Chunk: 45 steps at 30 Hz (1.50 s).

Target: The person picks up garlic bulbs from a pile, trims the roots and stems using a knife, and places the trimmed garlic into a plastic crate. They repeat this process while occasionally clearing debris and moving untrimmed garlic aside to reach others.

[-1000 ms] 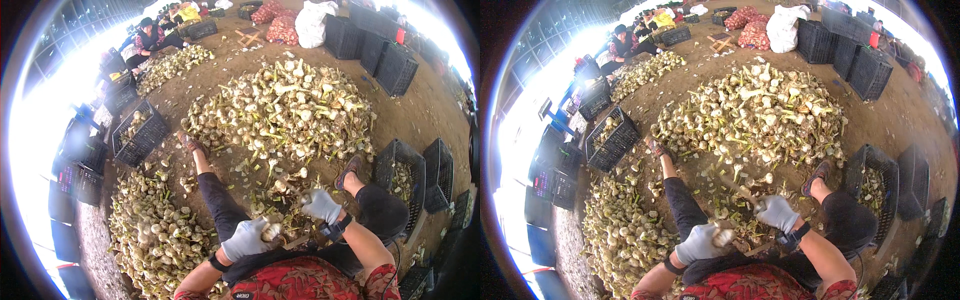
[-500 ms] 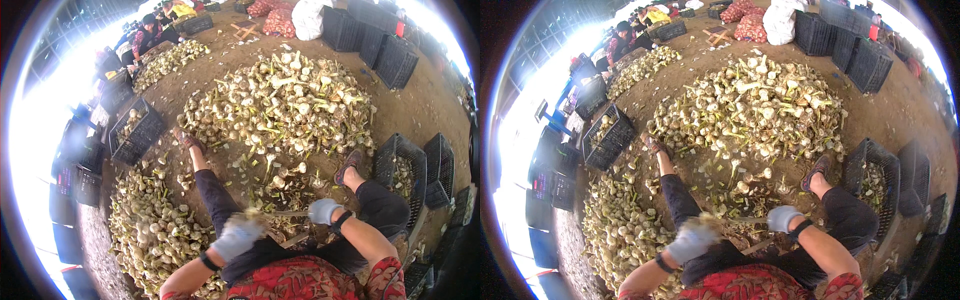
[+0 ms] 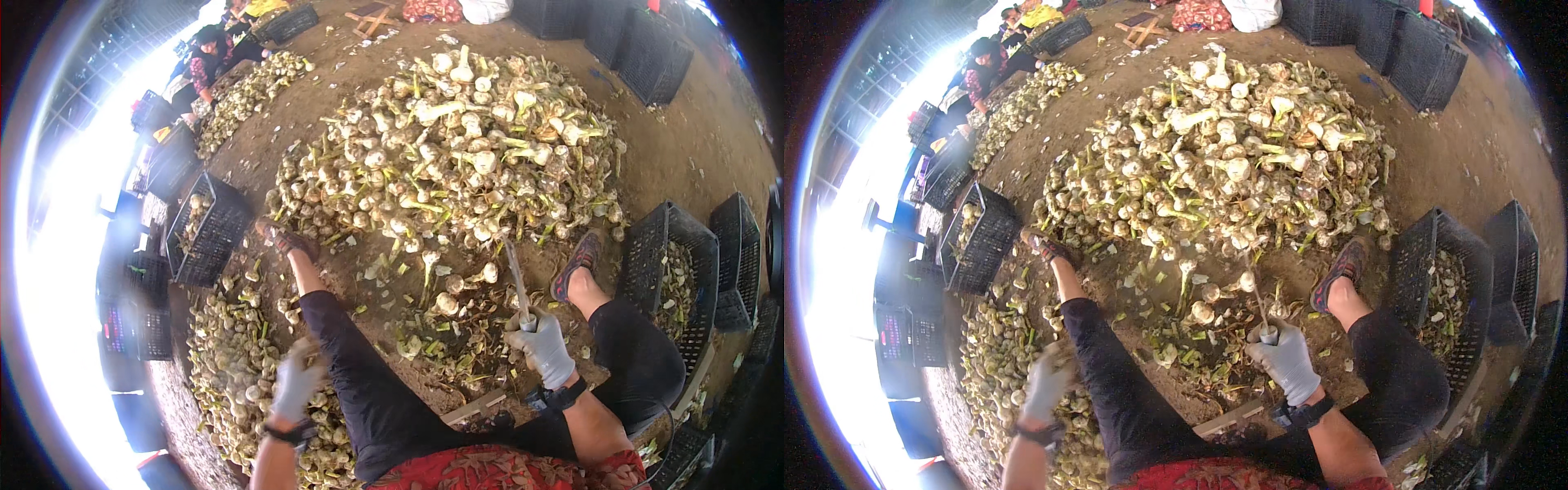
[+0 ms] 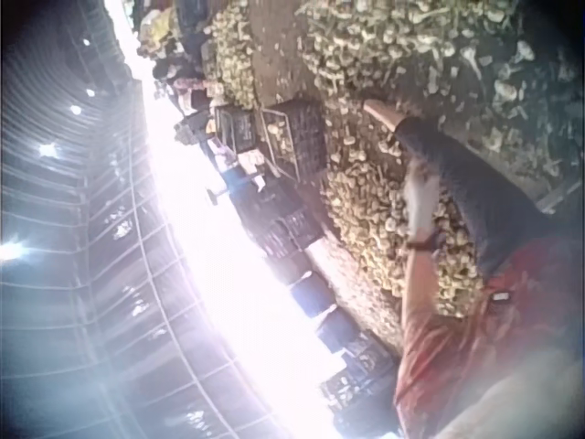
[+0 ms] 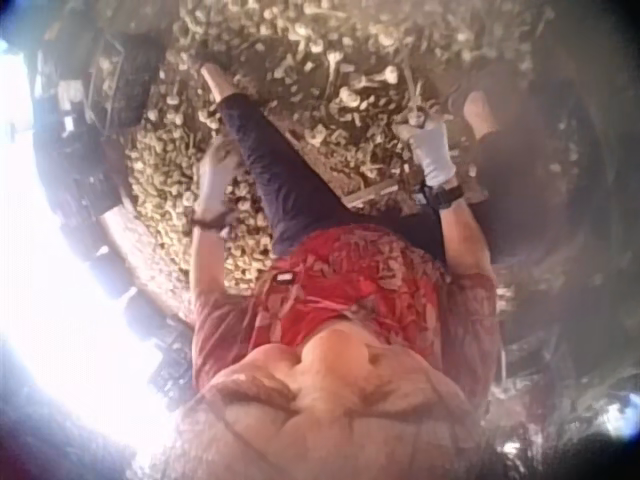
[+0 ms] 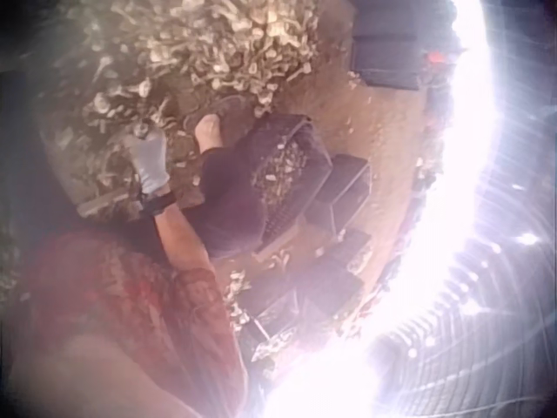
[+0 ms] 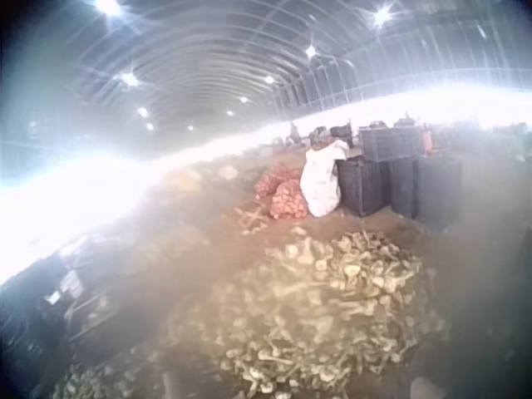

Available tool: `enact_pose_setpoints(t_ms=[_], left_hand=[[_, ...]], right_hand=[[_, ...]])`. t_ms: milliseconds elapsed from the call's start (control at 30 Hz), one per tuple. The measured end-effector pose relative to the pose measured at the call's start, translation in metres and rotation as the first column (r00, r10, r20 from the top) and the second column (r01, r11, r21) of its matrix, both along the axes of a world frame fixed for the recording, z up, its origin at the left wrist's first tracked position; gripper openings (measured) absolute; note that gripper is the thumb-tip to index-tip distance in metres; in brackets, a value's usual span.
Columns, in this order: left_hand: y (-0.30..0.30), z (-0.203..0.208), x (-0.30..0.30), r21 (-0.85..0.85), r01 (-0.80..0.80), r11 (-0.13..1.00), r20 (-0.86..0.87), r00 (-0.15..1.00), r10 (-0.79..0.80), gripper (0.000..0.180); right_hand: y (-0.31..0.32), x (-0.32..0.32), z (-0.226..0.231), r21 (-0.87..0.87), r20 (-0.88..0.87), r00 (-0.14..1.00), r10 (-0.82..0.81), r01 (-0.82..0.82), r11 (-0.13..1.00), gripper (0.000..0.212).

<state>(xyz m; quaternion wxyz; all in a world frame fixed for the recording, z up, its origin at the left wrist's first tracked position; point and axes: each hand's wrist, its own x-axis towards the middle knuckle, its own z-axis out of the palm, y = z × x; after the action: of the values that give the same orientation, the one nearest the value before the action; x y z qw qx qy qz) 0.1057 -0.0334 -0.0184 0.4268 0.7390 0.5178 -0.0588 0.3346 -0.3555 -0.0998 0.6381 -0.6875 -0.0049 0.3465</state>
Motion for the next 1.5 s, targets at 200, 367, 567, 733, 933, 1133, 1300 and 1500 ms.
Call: enact_pose_setpoints(t_ms=[200,367,567,733,933,1133,1300,1500], left_hand=[[-0.077,-0.201,0.173,-0.134,0.306,0.943,-0.184,0.927,-0.327,0.088],[-0.118,-0.276,0.181,-0.071,0.137,0.988,-0.215,0.965,-0.149,0.092],[-0.128,-0.225,0.140,-0.549,0.063,0.834,0.343,0.926,0.156,0.064],[-0.112,-0.174,0.100,-0.545,0.327,0.772,0.574,0.817,0.060,0.074],[-0.102,-0.184,0.044,-0.468,0.476,0.745,0.687,0.726,-0.033,0.064],[-0.100,-0.149,0.029,-0.945,0.301,0.129,0.318,0.750,0.580,0.055],[-0.124,-0.082,0.012,-0.375,0.237,0.896,0.554,0.832,0.012,0.043],[-0.130,-0.021,-0.012,0.006,0.535,0.845,0.814,0.488,-0.315,0.054]], right_hand=[[-0.003,-0.001,0.003,0.041,-0.156,0.986,-0.060,0.067,0.997,0.016],[-0.006,0.004,0.012,-0.084,0.002,1.000,0.010,-0.010,0.996,0.016],[-0.002,0.001,0.006,-0.344,0.423,0.860,0.287,-0.140,0.928,0.023],[0.003,-0.022,0.001,-0.567,0.529,0.576,0.623,-0.306,0.765,0.027],[0.015,-0.068,0.038,-0.647,0.592,0.360,0.721,-0.320,0.692,0.029],[0.023,-0.098,0.045,-0.644,0.586,0.335,0.738,-0.361,0.675,0.028],[0.031,-0.103,0.042,-0.637,0.585,0.296,0.755,-0.409,0.653,0.024],[0.012,-0.056,-0.010,-0.895,0.228,0.457,0.860,-0.248,0.370,0.025]])
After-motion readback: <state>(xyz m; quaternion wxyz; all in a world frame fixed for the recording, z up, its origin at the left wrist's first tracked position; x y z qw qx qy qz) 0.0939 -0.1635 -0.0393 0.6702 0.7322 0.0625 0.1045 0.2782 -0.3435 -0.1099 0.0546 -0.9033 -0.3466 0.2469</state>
